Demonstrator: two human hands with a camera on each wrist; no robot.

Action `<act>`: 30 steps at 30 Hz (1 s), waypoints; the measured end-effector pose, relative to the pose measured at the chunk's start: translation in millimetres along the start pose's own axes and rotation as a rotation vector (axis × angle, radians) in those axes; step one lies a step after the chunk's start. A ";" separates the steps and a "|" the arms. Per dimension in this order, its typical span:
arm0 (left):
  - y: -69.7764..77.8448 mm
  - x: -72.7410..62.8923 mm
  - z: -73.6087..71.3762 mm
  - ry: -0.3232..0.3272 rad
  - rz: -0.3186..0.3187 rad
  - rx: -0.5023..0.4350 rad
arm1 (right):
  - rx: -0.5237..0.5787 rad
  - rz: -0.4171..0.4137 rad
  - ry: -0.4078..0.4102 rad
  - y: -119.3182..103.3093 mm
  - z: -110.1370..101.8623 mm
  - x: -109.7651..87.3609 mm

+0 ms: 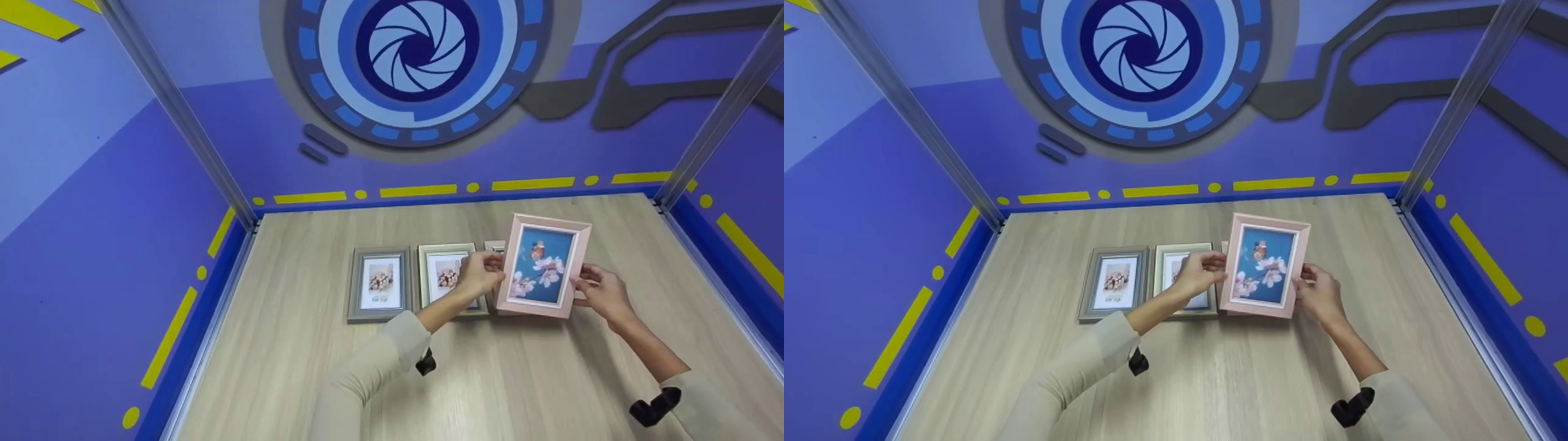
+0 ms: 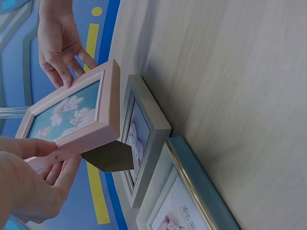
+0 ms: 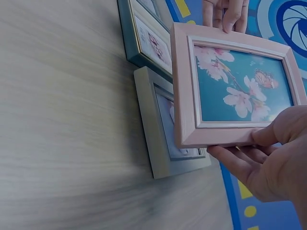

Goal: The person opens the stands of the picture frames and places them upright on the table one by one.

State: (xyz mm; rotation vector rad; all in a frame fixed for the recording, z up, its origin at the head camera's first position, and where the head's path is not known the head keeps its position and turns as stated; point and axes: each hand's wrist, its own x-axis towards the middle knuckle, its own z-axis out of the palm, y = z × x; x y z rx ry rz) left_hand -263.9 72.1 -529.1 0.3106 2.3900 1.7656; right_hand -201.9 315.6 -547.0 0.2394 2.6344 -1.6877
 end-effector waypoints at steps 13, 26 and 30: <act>9.7 22.9 58.0 -0.055 0.002 -0.042 | 0.098 0.032 0.272 13.0 -29.7 6.6; 18.3 35.6 79.4 -0.151 0.031 0.033 | 0.144 0.085 0.380 25.0 -45.1 10.6; 18.2 39.5 90.4 -0.185 0.043 0.001 | 0.180 0.097 0.431 31.7 -51.8 9.7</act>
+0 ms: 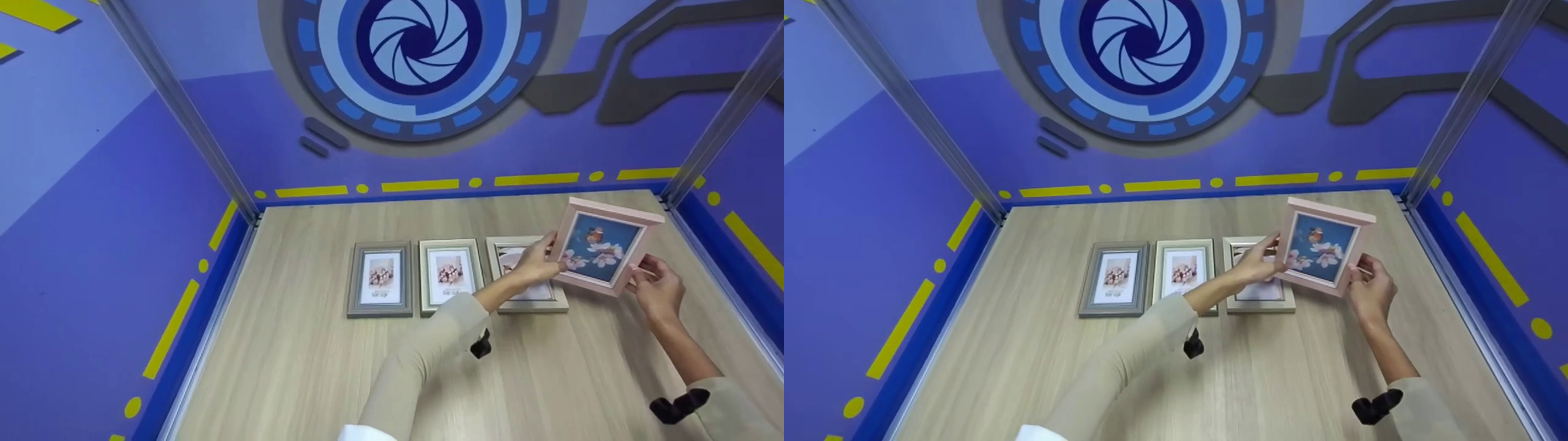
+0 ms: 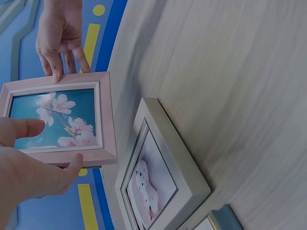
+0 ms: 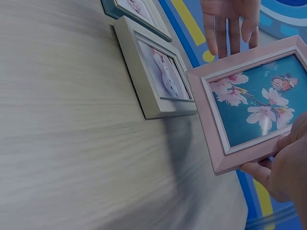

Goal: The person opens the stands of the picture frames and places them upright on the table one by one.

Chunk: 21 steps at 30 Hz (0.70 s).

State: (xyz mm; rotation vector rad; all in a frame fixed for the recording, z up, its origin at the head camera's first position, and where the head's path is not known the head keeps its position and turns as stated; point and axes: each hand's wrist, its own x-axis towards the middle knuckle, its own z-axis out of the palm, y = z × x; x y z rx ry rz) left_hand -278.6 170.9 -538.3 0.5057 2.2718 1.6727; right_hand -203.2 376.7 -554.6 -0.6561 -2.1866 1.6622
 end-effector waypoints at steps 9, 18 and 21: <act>-8.4 9.9 17.8 -0.062 -0.063 -0.120 | -0.023 -0.026 0.097 11.2 -10.2 6.9; -21.0 21.1 31.3 -0.107 -0.021 -0.163 | -0.039 -0.055 0.126 30.6 -14.4 10.2; -19.1 26.7 34.7 -0.142 -0.024 -0.125 | -0.055 -0.044 0.138 32.0 -18.1 13.8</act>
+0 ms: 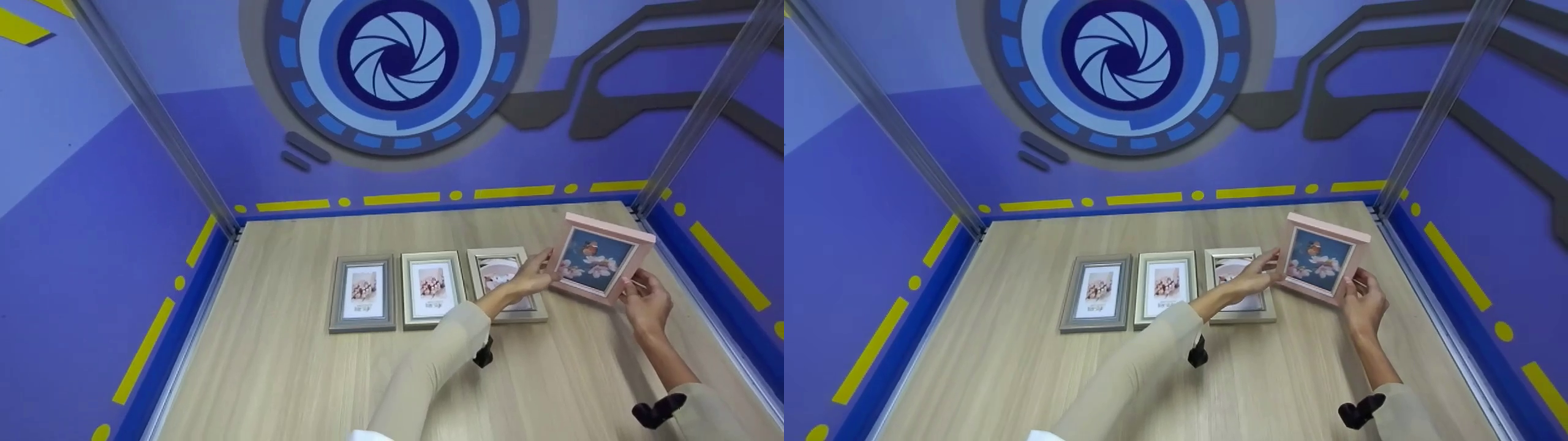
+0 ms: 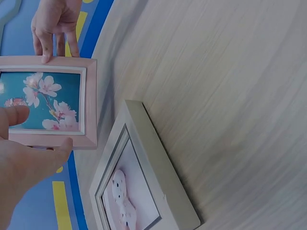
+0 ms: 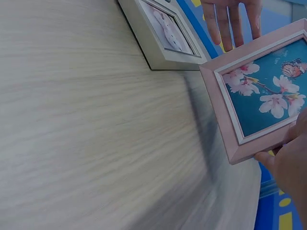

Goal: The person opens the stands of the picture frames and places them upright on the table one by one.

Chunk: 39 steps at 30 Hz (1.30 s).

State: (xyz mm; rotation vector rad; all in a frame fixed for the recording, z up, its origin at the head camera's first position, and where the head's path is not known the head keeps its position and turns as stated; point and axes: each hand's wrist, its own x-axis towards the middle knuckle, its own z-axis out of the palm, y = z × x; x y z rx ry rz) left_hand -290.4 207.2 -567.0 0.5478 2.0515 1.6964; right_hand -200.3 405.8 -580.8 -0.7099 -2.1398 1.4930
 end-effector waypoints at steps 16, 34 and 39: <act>-8.0 -1.8 9.1 -0.113 -0.144 0.053 | -0.034 0.081 0.022 20.3 -1.9 6.5; -10.8 -1.5 12.8 -0.100 -0.144 0.059 | -0.036 0.188 -0.043 16.9 -3.0 15.3; -10.5 -1.1 15.0 -0.109 -0.144 0.058 | -0.065 0.188 -0.087 16.7 -7.9 16.5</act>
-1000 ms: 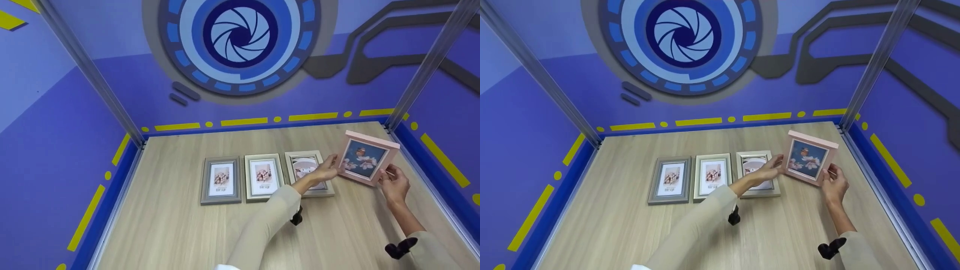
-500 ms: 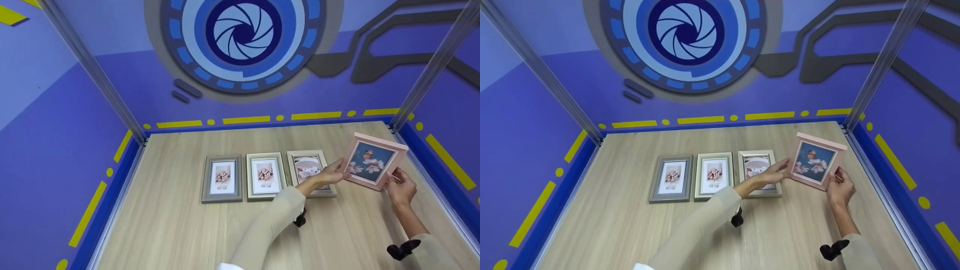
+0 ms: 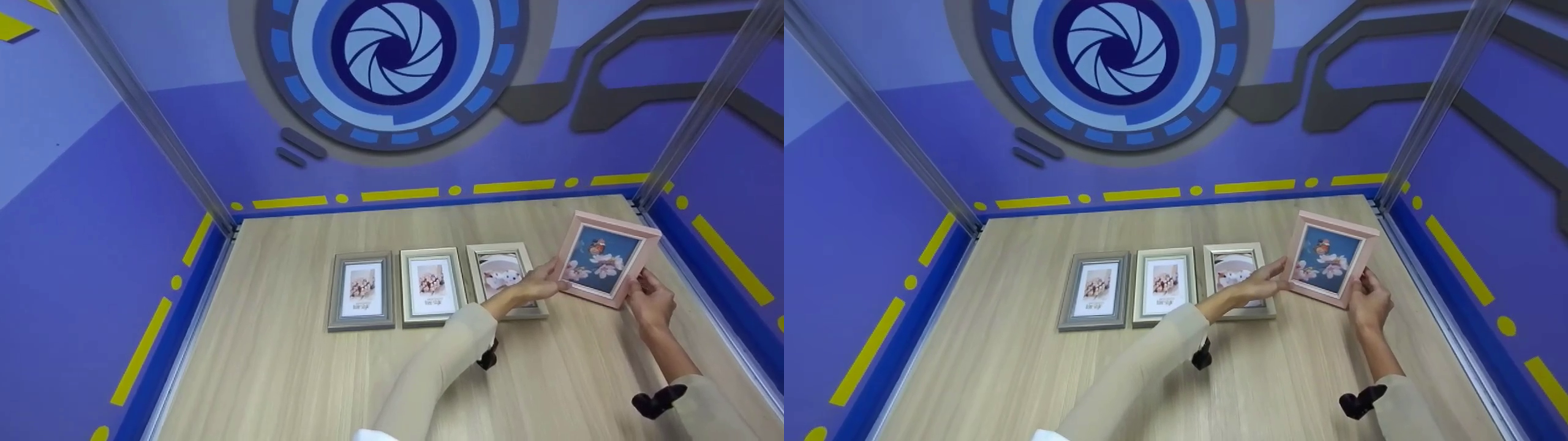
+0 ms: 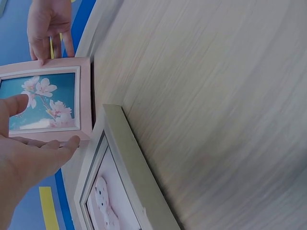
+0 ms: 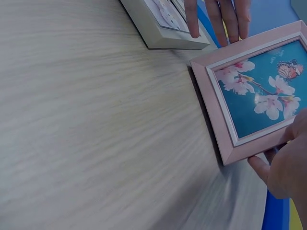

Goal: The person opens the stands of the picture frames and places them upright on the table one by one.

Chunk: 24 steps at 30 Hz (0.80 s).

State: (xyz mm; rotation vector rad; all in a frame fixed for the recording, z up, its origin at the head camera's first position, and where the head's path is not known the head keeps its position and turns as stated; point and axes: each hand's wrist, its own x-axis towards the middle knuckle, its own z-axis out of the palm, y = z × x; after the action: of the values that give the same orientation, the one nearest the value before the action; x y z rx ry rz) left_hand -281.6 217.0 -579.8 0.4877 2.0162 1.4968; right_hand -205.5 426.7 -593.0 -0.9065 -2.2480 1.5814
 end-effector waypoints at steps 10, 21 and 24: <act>-0.9 -2.2 2.6 0.030 0.012 0.067 | -0.044 -0.017 -0.048 -2.0 -1.4 -2.9; -1.2 -9.5 -4.3 0.025 0.067 0.105 | -0.083 -0.009 0.011 4.4 -8.3 -7.9; -2.9 -13.5 -10.4 0.036 0.094 0.147 | -0.019 -0.004 0.013 11.7 -11.8 -12.2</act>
State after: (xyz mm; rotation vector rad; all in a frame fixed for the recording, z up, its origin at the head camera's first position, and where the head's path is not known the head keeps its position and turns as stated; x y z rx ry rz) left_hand -277.7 200.3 -577.3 0.6267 2.1683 1.4272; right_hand -185.8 430.7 -597.4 -0.9144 -2.2587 1.5507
